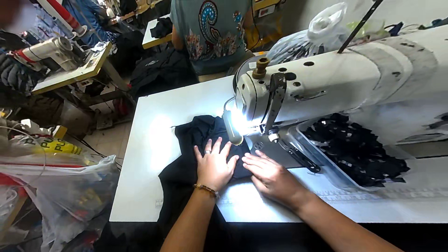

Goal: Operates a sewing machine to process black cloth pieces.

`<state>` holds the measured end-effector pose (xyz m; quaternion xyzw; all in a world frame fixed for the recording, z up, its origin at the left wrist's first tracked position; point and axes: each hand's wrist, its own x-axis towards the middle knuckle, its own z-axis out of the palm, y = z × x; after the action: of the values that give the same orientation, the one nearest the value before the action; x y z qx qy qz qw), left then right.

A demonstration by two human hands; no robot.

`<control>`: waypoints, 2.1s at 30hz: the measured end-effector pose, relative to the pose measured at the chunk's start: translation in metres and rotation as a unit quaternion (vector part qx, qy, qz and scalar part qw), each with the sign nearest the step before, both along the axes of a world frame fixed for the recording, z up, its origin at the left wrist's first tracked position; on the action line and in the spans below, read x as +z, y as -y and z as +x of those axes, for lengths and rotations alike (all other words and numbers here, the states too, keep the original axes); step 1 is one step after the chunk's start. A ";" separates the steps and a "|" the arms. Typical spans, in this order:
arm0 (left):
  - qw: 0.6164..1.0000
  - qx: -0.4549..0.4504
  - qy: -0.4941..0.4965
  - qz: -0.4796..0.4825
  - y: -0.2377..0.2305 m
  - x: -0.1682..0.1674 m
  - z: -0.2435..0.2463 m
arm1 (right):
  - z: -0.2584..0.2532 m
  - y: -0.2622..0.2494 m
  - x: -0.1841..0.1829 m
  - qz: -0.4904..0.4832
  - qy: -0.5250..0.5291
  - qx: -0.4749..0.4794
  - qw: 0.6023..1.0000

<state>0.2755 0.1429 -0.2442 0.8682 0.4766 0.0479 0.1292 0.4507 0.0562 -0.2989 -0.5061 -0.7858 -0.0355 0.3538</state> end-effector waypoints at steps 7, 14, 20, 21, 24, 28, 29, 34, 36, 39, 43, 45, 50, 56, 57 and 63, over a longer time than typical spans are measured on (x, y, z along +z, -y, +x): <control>0.952 -0.223 0.147 0.149 0.017 0.011 -0.040 | 0.001 -0.008 0.003 -0.004 0.019 -0.010 1.000; 0.970 -0.184 0.153 0.031 0.042 0.012 -0.020 | -0.004 0.049 0.005 0.038 0.007 0.040 0.998; 0.993 -0.090 0.036 0.064 0.050 -0.021 -0.014 | 0.011 0.061 -0.006 0.009 0.018 0.028 0.999; 0.993 -0.091 0.037 0.064 0.049 -0.021 -0.014 | 0.011 0.058 -0.006 0.012 0.015 0.027 0.999; 0.993 -0.093 0.041 0.065 0.041 -0.021 -0.012 | 0.011 0.047 -0.004 0.011 0.004 0.025 1.000; 0.994 -0.089 0.042 0.050 0.031 -0.016 -0.007 | 0.011 0.036 -0.004 0.018 0.003 0.010 1.000; 0.994 -0.090 0.045 0.051 0.029 -0.017 -0.007 | 0.011 0.035 -0.004 0.018 0.002 0.008 1.000; 0.994 -0.089 0.041 0.048 0.020 -0.016 -0.007 | 0.007 0.028 0.000 0.001 -0.003 -0.007 1.000; 0.995 -0.085 0.028 0.038 0.014 -0.012 -0.005 | 0.005 0.019 0.003 -0.003 -0.004 -0.012 1.000; 0.996 -0.079 0.014 0.023 0.004 -0.007 -0.002 | 0.002 0.004 0.004 -0.004 -0.012 -0.023 1.000; 0.996 -0.076 0.028 0.038 0.000 -0.005 -0.005 | -0.001 -0.006 0.004 -0.007 -0.023 -0.035 0.999; 0.986 -0.089 0.078 0.118 0.001 -0.009 -0.012 | -0.001 -0.007 0.003 -0.012 -0.019 -0.039 0.999; 0.963 -0.162 0.083 0.199 -0.015 0.006 -0.041 | -0.027 0.046 0.026 -0.046 -0.014 -0.087 0.995; 0.972 -0.170 0.022 0.161 -0.027 0.057 -0.065 | -0.100 0.102 0.062 -0.637 0.014 0.033 0.770; 0.974 -0.171 0.014 0.147 -0.027 0.066 -0.066 | -0.111 0.097 0.049 -0.650 -0.002 0.033 0.759; 0.985 -0.151 -0.065 0.053 -0.021 0.098 -0.061 | -0.157 0.078 -0.006 -0.643 -0.146 0.079 0.748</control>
<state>0.2149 0.1644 -0.1459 0.9371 0.3443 -0.0037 0.0574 0.2940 -0.0219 -0.3051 -0.5490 -0.5987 0.5805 0.0570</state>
